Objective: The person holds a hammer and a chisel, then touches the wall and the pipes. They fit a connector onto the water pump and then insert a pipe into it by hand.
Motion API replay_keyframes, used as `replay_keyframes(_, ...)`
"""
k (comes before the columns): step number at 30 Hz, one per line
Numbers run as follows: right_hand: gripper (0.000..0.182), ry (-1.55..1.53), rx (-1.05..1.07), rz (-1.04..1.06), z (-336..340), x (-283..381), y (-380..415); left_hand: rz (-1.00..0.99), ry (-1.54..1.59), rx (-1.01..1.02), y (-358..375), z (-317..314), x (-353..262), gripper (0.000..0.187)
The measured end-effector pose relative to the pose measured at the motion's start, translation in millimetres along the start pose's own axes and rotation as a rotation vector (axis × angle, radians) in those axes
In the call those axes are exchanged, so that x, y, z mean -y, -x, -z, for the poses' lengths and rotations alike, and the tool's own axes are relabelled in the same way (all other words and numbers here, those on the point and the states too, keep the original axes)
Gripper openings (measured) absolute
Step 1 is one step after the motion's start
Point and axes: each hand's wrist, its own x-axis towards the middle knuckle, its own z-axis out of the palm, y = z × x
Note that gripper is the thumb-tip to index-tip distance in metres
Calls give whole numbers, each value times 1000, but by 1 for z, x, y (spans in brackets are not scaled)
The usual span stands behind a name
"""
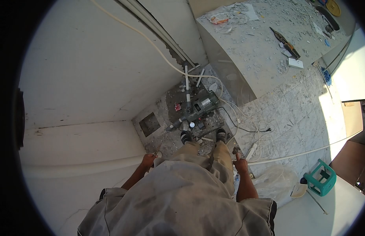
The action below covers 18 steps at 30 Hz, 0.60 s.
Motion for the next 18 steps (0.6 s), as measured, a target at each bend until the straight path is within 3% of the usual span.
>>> replay_keyframes(5, 71, -13, 58, -83, 39, 48, 16, 13, 33, 8, -2, -2, 13, 30)
replay_keyframes(8, 69, 71, -22, 56, 27, 36, 2, -13, -31, 16, -1, -2, 18, 30)
replay_keyframes(14, 69, 40, 38, 17, 53, 65, 1, -7, -74, 35, 2, 0, 20, 30)
replay_keyframes(18, 67, 111, -63, 177, 57, 73, -5, 4, -112, 33, -1, 0, 26, 29)
